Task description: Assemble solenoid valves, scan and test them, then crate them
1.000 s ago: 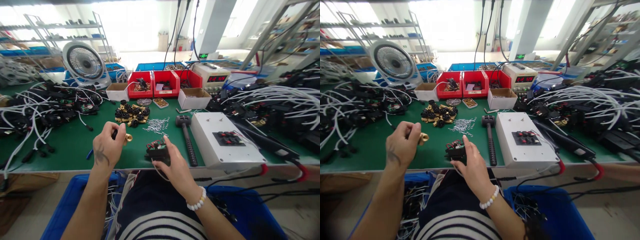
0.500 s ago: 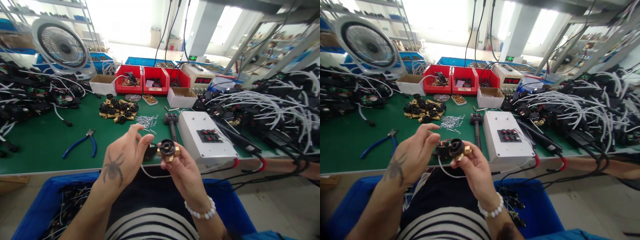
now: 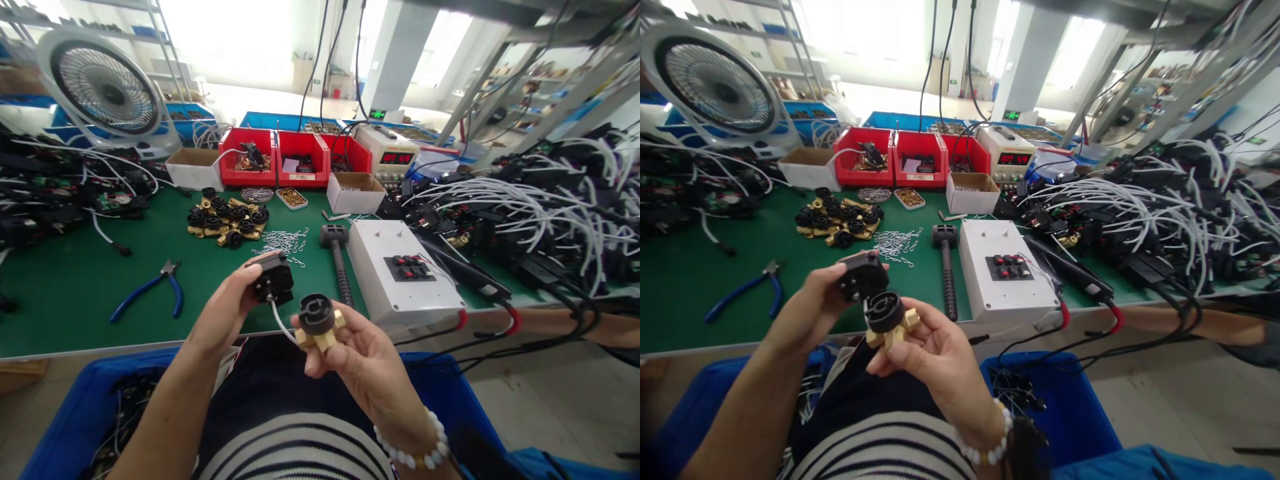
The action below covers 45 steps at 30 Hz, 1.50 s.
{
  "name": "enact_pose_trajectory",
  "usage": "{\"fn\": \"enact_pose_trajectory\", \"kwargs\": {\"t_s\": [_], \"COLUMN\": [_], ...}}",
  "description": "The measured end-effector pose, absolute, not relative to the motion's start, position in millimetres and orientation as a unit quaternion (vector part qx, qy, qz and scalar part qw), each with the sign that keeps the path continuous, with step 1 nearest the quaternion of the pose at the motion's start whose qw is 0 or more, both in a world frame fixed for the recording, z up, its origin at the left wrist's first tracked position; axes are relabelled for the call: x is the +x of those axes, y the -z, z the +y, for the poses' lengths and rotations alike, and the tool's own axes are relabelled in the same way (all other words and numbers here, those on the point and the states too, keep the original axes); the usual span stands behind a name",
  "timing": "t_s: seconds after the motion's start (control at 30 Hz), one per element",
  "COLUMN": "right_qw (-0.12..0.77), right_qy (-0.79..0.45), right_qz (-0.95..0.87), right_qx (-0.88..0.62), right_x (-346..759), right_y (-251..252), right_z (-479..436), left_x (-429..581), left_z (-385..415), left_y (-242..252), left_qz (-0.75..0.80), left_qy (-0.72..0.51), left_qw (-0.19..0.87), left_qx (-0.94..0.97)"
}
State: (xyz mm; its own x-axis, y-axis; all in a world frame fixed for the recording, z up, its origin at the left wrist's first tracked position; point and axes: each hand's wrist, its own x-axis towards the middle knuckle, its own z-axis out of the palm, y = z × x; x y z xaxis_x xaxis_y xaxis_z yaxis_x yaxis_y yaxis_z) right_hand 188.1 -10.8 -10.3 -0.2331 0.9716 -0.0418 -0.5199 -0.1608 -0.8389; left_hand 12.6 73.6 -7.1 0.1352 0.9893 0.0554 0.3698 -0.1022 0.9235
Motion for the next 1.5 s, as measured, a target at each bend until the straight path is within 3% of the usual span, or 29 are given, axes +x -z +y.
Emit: {"fn": "enact_pose_trajectory", "kwargs": {"t_s": [0.1,0.17,0.43,0.57,0.77,1.0,1.1,1.27,1.5], "right_qw": [0.534,0.536,0.506,0.551,0.57,0.578,0.578,0.658,0.689], "right_qy": [-0.689,-0.68,-0.731,-0.682,-0.656,-0.627,-0.579,-0.377,-0.408], "right_qz": [-0.359,-0.366,-0.353,-0.373,-0.371,-0.36,-0.417,-0.514,-0.459], "right_qx": [-0.334,-0.341,-0.293,-0.304,-0.327,-0.378,-0.397,-0.402,-0.384], "right_x": [180,175,168,158,155,163,166,173,152], "right_y": [14,17,11,11,14,13,17,18,9], "right_z": [-11,-10,-10,-14,-9,-5,-1,23,39], "left_x": [9,11,16,15,8,10,14,21,32], "left_z": [60,50,27,21,21,14,11,5,-1], "left_y": [0,-3,1,-4,5,5,5,7,8], "left_qz": [0.417,0.372,0.378,0.398,0.396,0.458,0.476,0.466,0.452], "left_qy": [-0.532,-0.565,-0.569,-0.552,-0.493,-0.421,-0.439,-0.472,-0.486], "left_qw": [0.579,0.598,0.422,0.337,0.307,0.069,0.061,0.103,0.102], "left_qx": [0.456,0.43,0.595,0.651,0.711,0.779,0.759,0.741,0.741]}}
